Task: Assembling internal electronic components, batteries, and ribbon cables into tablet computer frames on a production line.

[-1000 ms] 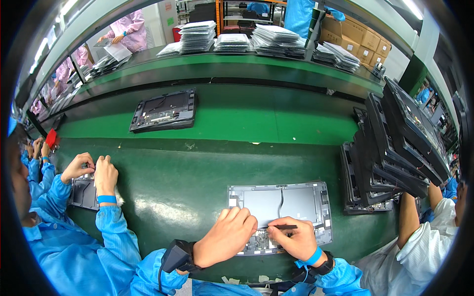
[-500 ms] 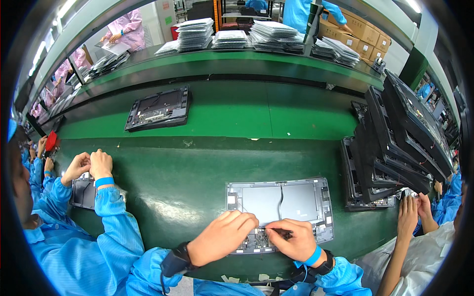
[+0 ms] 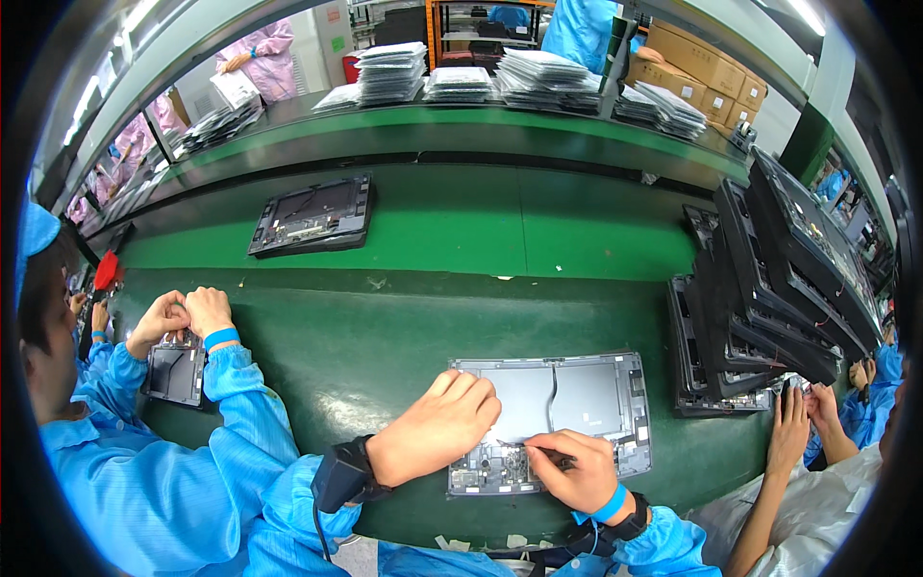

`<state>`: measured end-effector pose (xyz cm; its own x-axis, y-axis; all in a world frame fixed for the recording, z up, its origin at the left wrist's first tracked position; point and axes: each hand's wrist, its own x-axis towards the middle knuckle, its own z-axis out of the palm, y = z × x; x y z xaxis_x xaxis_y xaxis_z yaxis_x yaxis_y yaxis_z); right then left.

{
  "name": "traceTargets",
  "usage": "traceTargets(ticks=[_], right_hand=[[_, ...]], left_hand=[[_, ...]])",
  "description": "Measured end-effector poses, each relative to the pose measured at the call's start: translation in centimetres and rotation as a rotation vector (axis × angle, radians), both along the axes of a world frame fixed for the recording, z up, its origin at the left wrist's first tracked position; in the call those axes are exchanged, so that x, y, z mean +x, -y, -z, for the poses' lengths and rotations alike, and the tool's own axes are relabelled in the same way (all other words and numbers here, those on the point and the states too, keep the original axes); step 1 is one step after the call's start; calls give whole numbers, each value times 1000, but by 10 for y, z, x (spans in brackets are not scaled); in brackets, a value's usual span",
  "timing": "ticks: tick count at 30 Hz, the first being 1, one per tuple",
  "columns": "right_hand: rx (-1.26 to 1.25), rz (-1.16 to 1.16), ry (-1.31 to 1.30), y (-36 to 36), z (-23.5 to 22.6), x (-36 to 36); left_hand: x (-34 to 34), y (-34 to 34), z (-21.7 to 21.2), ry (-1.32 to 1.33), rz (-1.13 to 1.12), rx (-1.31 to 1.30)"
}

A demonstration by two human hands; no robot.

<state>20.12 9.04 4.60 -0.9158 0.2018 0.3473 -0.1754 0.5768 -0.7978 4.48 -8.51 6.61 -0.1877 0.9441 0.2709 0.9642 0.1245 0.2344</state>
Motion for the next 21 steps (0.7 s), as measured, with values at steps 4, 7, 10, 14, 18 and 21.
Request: traceTargets(ticks=[4, 7, 10, 14, 18, 21], right_hand=[[-23, -53, -5, 0, 0, -1], [-1, -65, 9, 1, -2, -3], [-12, -5, 48, 4, -3, -4], [-72, 74, 98, 2, 3, -3], [-107, 85, 126, 3, 2, -2], [-122, 82, 98, 4, -4, -3]], left_hand=[[1, -6, -8, 46, 4, -65], [-1, -18, -5, 95, 13, 15], [-5, -33, 11, 68, 37, 59], [1, -33, 19, 76, 13, 79], [12, -1, 12, 159, -89, 209], [20, 11, 4, 189, -103, 154]])
